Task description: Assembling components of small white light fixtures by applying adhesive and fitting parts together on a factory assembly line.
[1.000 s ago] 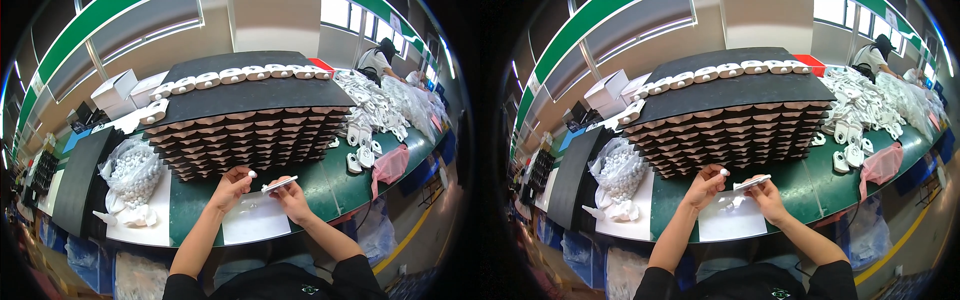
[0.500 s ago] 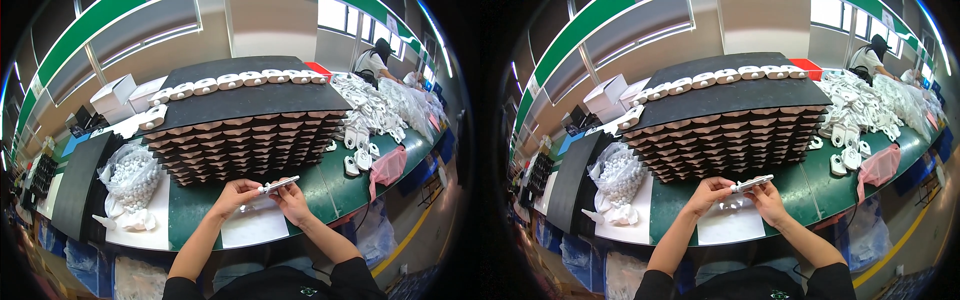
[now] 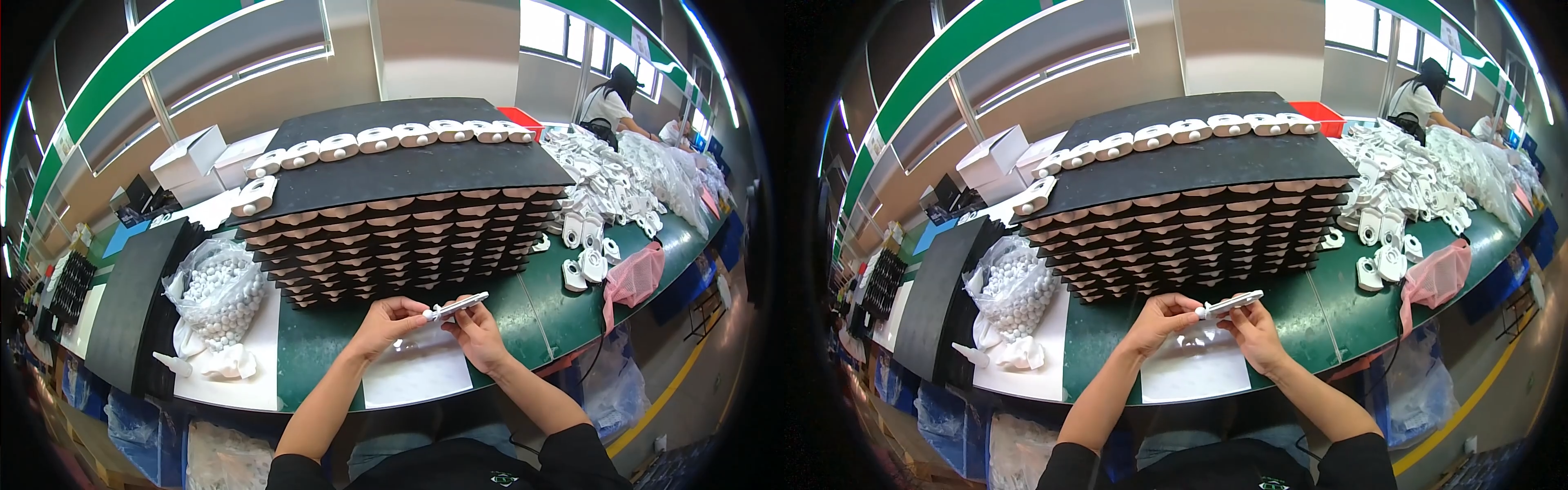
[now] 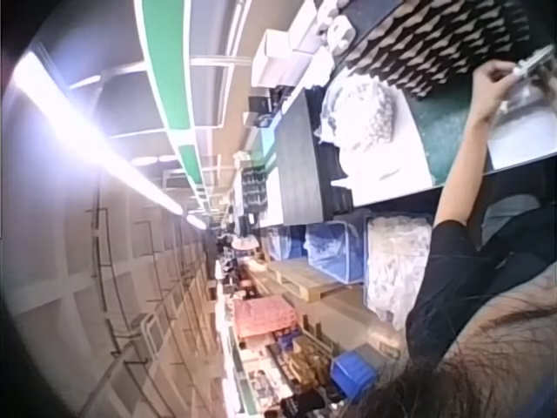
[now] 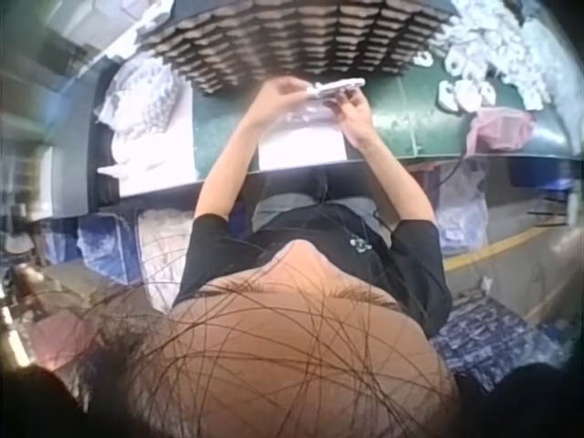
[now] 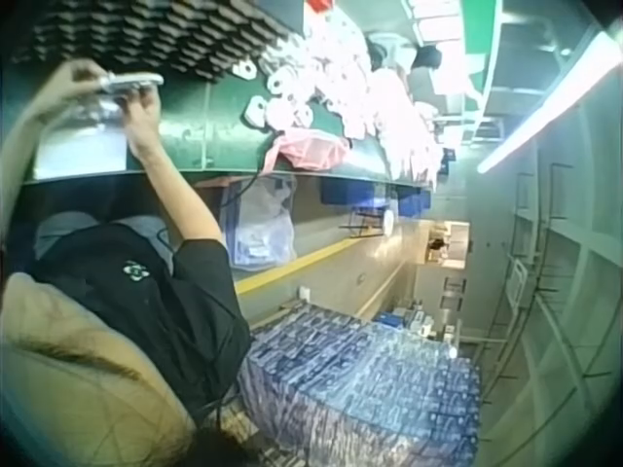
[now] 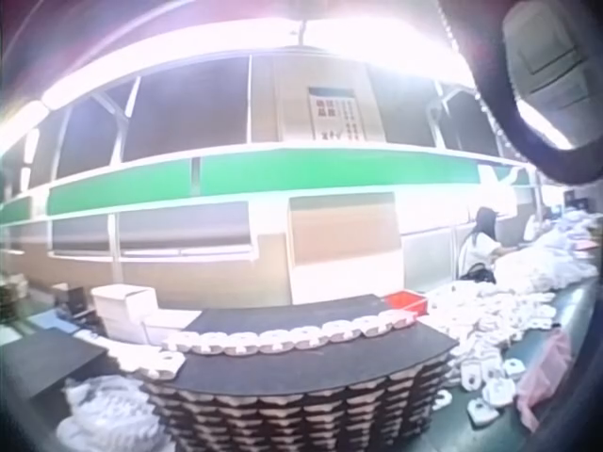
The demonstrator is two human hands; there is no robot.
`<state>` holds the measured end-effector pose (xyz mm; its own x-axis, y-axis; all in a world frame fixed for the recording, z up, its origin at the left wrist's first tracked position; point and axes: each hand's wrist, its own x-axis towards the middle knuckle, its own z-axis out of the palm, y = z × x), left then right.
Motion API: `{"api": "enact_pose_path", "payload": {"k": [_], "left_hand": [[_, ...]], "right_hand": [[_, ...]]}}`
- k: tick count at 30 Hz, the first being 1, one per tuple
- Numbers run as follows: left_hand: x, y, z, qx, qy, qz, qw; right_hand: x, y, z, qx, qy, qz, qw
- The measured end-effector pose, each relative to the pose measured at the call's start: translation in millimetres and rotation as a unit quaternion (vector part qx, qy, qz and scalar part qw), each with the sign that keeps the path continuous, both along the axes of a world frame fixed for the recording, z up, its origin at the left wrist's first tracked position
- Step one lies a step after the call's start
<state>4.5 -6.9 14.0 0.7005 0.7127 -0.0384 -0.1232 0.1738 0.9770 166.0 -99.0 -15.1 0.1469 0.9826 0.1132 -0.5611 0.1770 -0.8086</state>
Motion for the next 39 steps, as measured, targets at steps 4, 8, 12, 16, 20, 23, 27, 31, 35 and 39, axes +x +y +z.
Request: {"api": "enact_pose_path", "payload": {"k": [4,8,12,16,20,23,27,31,35,39], "left_hand": [[2,1,-5,0.052,-0.002,0.000,0.999],[3,-2,-5,0.196,0.007,0.020,0.980],[1,-3,-5,0.321,0.021,0.052,0.945],[0,1,-10,0.295,-0.050,0.103,0.949],[-5,5,-11,0.240,-0.057,0.119,0.962],[-3,8,-15,0.208,-0.094,0.115,0.967],[-3,7,-14,0.200,-0.056,0.117,0.971],[-3,8,-13,0.206,-0.040,0.124,0.970],[-3,9,-13,0.214,-0.038,0.123,0.968],[-2,8,-11,0.220,-0.040,0.123,0.967]], "right_hand": [[-2,1,4,-0.043,-0.006,0.007,0.999],[2,1,7,-0.041,-0.057,-0.001,0.998],[9,0,22,-0.014,-0.139,0.005,0.990],[4,7,73,0.074,-0.324,-0.013,0.943],[-17,33,144,0.258,-0.475,-0.100,0.835],[-47,59,203,0.254,-0.421,-0.088,0.866],[-63,131,233,0.152,-0.452,-0.018,0.879],[-74,173,235,0.021,-0.435,0.061,0.898],[-76,184,228,-0.006,-0.466,0.088,0.880],[-67,149,226,0.099,-0.483,-0.052,0.868]]}}
